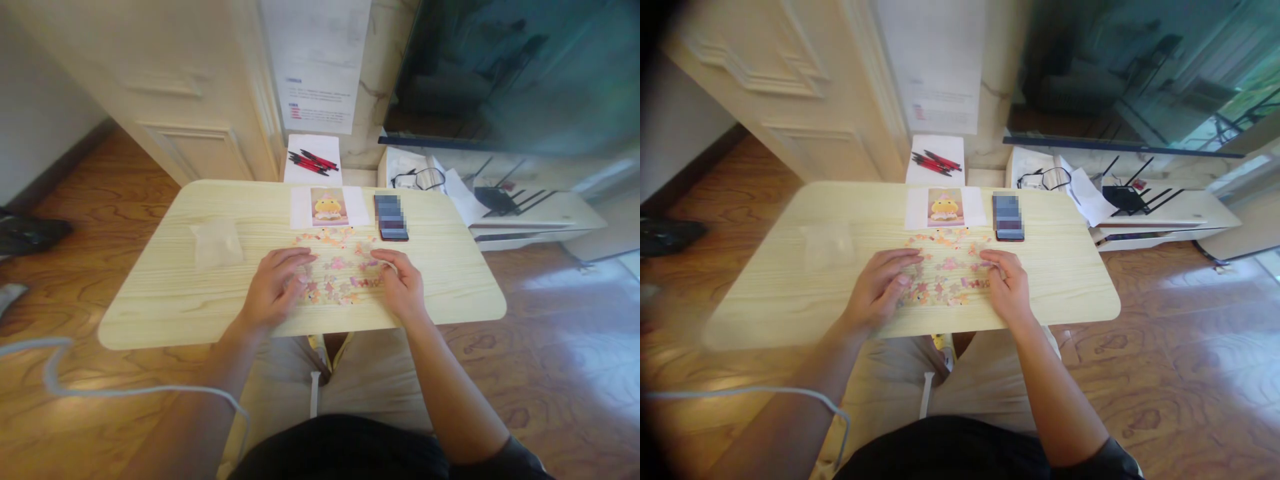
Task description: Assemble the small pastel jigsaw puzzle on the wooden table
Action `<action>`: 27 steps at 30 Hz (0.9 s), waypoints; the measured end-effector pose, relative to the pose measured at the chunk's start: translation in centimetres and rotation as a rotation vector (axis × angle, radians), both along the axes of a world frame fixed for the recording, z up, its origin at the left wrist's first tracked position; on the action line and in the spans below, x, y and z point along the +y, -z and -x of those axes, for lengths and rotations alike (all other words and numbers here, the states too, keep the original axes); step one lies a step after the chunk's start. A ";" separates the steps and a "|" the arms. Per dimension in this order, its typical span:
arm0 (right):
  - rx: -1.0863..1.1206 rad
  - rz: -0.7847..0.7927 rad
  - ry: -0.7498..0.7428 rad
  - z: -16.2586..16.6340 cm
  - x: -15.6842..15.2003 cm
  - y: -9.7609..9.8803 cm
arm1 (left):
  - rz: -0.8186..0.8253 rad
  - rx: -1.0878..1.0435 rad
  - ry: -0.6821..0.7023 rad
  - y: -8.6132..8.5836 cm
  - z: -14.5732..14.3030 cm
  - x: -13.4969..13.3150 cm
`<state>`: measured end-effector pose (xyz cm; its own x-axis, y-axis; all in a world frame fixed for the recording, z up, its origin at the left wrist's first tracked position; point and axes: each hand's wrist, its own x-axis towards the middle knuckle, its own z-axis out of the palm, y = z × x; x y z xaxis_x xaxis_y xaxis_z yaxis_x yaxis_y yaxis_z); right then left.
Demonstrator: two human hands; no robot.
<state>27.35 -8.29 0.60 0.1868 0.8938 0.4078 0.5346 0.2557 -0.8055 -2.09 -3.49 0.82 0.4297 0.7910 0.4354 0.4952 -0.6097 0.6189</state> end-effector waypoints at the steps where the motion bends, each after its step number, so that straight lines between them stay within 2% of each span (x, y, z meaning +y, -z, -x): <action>1: -0.006 0.013 -0.013 -0.3 -0.1 -0.2 | 0.016 -0.031 -0.008 0.1 0.1 0.1; 6: -0.258 -0.017 -0.222 -1.3 -1.9 -1.8 | 0.064 -0.088 -0.007 0.2 0.0 0.2; 12: -0.521 0.059 -0.212 -1.1 -3.4 -2.1 | 0.067 -0.156 -0.024 0.4 -0.3 0.2; 19: -0.560 0.086 -0.221 -0.5 -3.7 -1.6 | 0.098 -0.222 -0.106 0.2 -0.3 0.0; 27: -0.509 0.054 -0.253 1.4 -3.7 -1.9 | 0.166 -0.238 -0.120 -0.1 -0.3 -0.1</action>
